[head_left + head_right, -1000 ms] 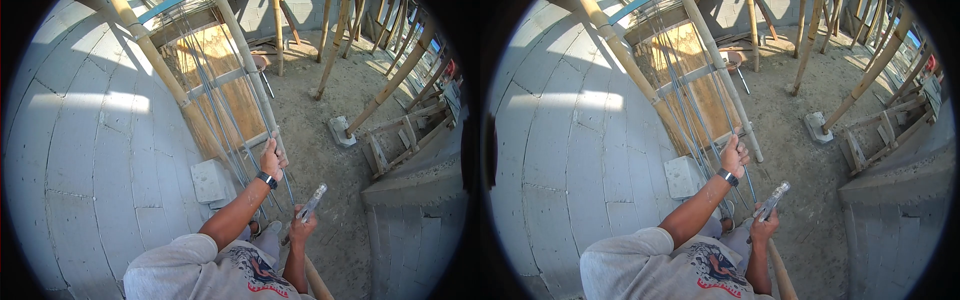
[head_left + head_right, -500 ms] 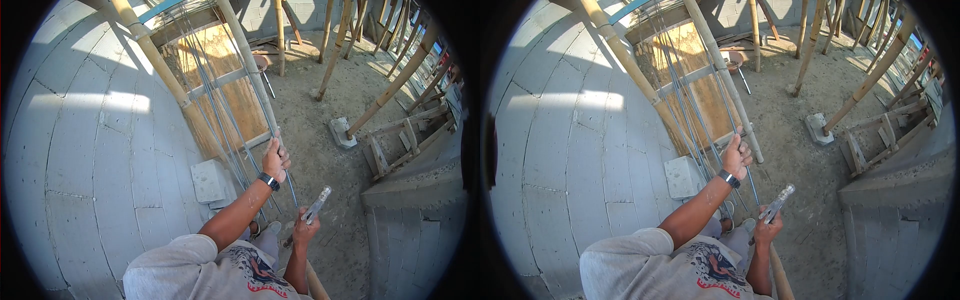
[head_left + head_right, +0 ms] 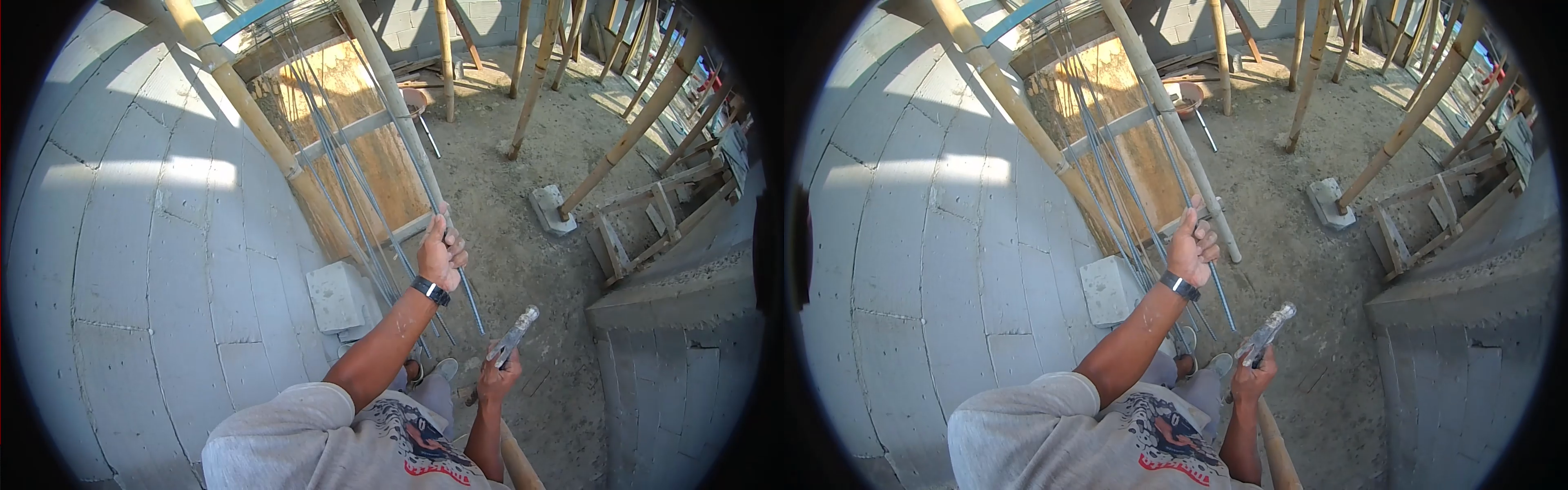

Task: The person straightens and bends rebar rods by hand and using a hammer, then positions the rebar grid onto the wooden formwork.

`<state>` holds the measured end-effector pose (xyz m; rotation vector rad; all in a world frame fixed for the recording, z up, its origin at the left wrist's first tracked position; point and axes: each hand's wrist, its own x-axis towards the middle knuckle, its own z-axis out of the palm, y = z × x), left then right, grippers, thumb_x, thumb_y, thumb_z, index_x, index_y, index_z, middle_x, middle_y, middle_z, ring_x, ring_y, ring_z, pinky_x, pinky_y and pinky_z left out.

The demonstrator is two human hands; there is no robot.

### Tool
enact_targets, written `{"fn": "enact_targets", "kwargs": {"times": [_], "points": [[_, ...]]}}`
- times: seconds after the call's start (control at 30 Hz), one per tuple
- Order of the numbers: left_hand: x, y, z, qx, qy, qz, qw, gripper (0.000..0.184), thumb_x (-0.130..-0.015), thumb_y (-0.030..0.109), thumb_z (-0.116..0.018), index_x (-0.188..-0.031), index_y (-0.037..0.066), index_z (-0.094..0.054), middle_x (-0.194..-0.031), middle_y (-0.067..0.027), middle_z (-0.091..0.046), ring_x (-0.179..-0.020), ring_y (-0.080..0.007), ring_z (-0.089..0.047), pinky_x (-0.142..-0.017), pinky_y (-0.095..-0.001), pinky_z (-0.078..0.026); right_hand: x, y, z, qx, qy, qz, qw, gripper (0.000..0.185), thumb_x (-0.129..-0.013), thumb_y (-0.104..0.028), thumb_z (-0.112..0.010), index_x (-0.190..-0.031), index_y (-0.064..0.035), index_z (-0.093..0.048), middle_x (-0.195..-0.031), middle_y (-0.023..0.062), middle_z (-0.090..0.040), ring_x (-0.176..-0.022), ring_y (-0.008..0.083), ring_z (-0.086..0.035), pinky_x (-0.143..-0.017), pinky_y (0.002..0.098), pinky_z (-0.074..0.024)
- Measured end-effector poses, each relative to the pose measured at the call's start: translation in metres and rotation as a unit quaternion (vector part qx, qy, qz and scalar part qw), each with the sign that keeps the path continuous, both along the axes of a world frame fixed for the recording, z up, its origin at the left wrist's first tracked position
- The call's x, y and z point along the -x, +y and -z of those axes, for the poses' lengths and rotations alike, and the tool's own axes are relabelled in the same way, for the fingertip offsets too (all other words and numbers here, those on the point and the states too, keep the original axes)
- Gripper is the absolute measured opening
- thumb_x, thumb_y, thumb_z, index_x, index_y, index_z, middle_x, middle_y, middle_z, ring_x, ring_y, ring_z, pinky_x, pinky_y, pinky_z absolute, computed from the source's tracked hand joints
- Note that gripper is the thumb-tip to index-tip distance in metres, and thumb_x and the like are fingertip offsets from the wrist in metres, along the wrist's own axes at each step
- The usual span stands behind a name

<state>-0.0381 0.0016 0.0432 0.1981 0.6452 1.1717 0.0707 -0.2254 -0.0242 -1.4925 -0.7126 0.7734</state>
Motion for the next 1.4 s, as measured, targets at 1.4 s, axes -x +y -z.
{"fn": "enact_targets", "kwargs": {"times": [1.4], "points": [[0.001,0.019,-0.060,-0.034,-0.056,0.002,0.998,0.024,-0.104,0.032,-0.041,-0.125,0.021,-0.050,-0.065,0.0068,-0.038,-0.050,-0.0062,-0.027,-0.043,-0.0217,-0.022,0.049,0.061,0.001,-0.289,-0.167,0.030,0.942,0.042,-0.098,-0.047,-0.048,-0.089,-0.0058,-0.050,-0.070,0.0024,-0.051,-0.058,0.0144,-0.047,-0.053,0.0320,-0.0384]]}}
